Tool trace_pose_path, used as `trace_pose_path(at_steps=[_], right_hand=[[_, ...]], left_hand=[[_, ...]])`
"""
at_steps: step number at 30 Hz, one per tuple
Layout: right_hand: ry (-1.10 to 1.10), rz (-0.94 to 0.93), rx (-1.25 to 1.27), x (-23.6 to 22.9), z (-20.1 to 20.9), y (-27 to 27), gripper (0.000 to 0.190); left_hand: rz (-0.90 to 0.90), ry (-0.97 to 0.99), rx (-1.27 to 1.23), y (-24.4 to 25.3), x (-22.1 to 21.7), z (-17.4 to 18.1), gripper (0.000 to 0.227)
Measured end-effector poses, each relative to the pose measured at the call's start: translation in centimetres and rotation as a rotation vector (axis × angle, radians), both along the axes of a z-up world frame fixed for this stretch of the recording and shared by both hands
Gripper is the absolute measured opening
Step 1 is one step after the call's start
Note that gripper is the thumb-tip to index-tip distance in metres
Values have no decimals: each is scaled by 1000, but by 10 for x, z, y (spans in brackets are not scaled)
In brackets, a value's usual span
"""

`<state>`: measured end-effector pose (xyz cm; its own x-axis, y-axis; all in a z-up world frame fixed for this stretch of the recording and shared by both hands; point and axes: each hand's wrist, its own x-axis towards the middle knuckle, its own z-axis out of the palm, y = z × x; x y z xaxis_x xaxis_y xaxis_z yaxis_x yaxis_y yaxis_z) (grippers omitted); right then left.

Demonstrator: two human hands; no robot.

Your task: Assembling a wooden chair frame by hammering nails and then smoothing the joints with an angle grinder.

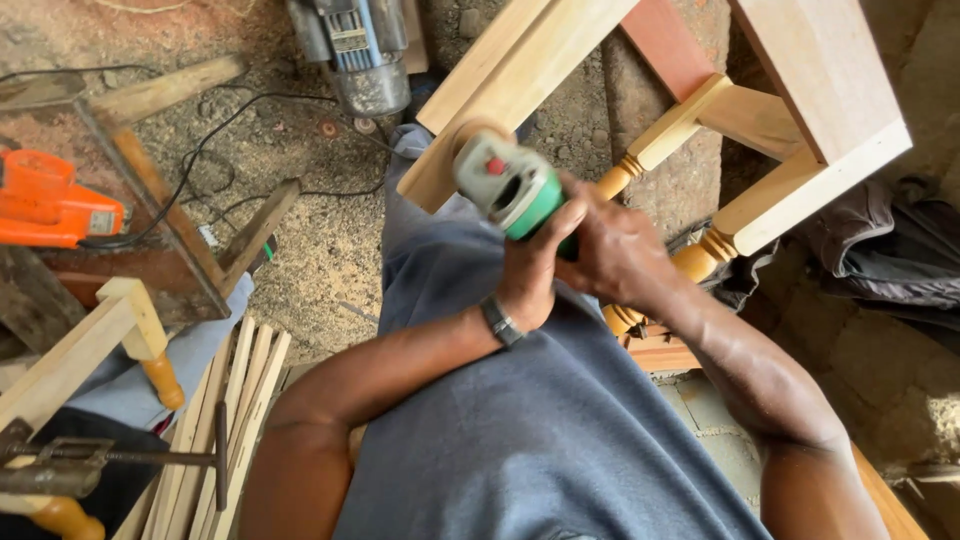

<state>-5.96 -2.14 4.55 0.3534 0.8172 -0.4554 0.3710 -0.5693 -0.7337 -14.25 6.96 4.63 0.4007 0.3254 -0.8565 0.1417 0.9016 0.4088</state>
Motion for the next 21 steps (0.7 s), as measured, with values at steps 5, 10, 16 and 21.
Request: trace_pose_path(at_steps=[5, 10, 16, 21], right_hand=[[-38, 68, 17, -18, 14, 17, 89], [-74, 99, -21, -22, 12, 14, 88], [-25, 102, -78, 1, 12, 3, 93], [-13, 59, -149, 16, 16, 3, 96]], left_hand=[[20, 35, -64, 1, -38, 0, 58], [26, -14, -80, -8, -52, -12, 56], [61, -80, -61, -21, -26, -21, 65], [15, -102, -37, -35, -16, -42, 67]])
